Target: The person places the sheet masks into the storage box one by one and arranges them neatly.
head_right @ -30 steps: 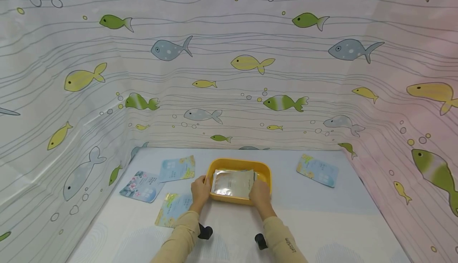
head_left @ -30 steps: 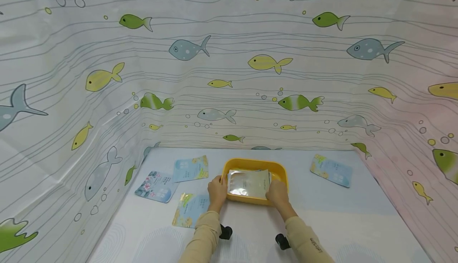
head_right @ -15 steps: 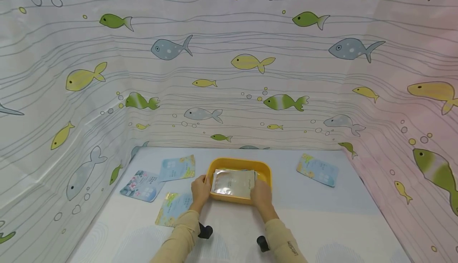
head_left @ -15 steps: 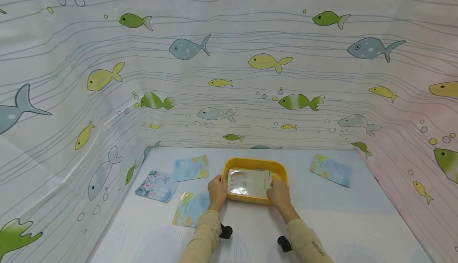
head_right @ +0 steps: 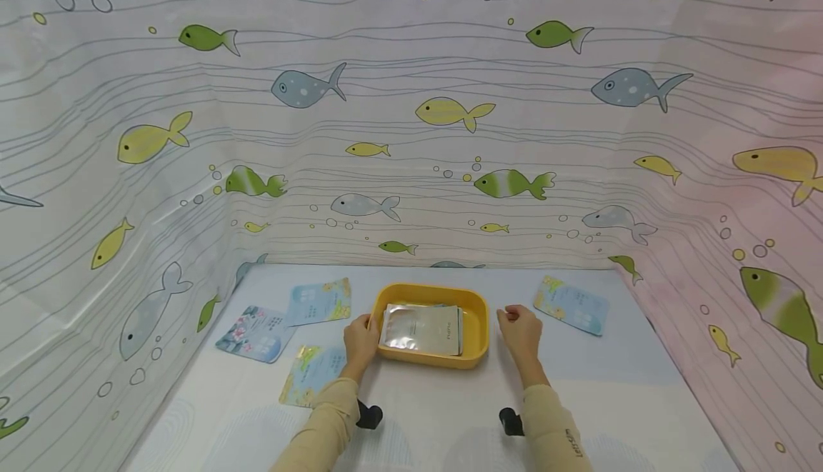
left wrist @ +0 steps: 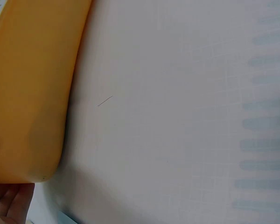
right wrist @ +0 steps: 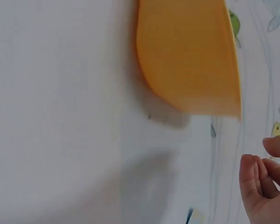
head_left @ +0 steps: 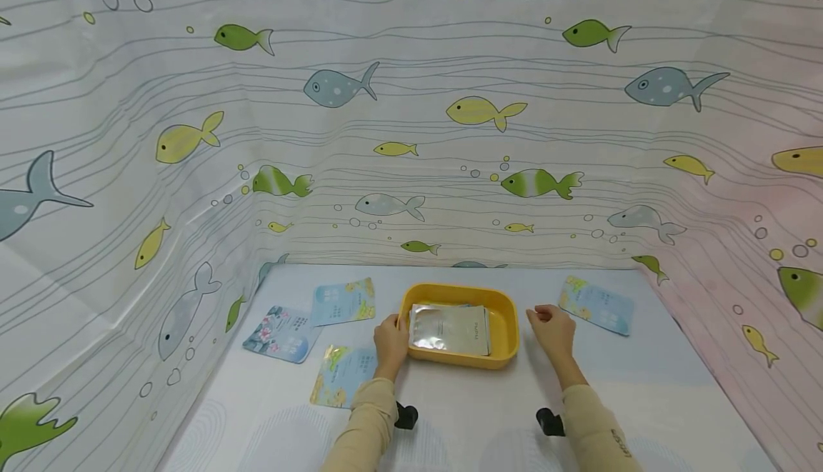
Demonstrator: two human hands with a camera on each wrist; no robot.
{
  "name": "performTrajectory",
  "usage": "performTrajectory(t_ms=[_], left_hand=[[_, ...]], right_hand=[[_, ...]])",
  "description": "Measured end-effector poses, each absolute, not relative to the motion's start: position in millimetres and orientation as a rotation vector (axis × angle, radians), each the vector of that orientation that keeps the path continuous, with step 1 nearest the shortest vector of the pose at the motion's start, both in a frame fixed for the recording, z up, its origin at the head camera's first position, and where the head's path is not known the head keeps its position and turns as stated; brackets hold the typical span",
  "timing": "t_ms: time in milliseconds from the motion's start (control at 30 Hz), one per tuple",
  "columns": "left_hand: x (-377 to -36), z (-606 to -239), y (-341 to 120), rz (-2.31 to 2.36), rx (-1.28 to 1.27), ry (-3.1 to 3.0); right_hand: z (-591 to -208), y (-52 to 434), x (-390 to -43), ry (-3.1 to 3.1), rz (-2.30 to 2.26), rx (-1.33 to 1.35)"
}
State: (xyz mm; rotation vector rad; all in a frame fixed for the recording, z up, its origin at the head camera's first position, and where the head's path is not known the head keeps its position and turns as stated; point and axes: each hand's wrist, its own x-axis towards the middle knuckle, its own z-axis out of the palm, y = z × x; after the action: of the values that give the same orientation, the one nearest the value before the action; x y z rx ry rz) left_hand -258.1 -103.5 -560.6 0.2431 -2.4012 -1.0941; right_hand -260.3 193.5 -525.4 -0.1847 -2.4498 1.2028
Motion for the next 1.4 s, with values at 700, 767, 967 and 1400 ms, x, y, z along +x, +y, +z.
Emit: performTrajectory(t_ms=[700,767,967,1400], left_hand=[[-257.7,-560.1,-102.1,-1.113,0.279,-2.423],[-258.2,-560.5,-102.3,-1.104,0.279,-2.420],[-258.6,-560.3,-102.2,-1.094,0.282,-2.407],[-258.7,-559.0,-102.1,-1.093,0.266,-2.399]], right_hand=[[-549.1,326.4,-257.6,-2.433,1.181,-0.911],[-551.0,331.0,-255.3,-2.409,1.189,-0.946],[-560.3,338.2,-250.0,-2.428,1.157,-0.970],[-579.5,342.2,-256.4,-2.461,1.154,-0.954]])
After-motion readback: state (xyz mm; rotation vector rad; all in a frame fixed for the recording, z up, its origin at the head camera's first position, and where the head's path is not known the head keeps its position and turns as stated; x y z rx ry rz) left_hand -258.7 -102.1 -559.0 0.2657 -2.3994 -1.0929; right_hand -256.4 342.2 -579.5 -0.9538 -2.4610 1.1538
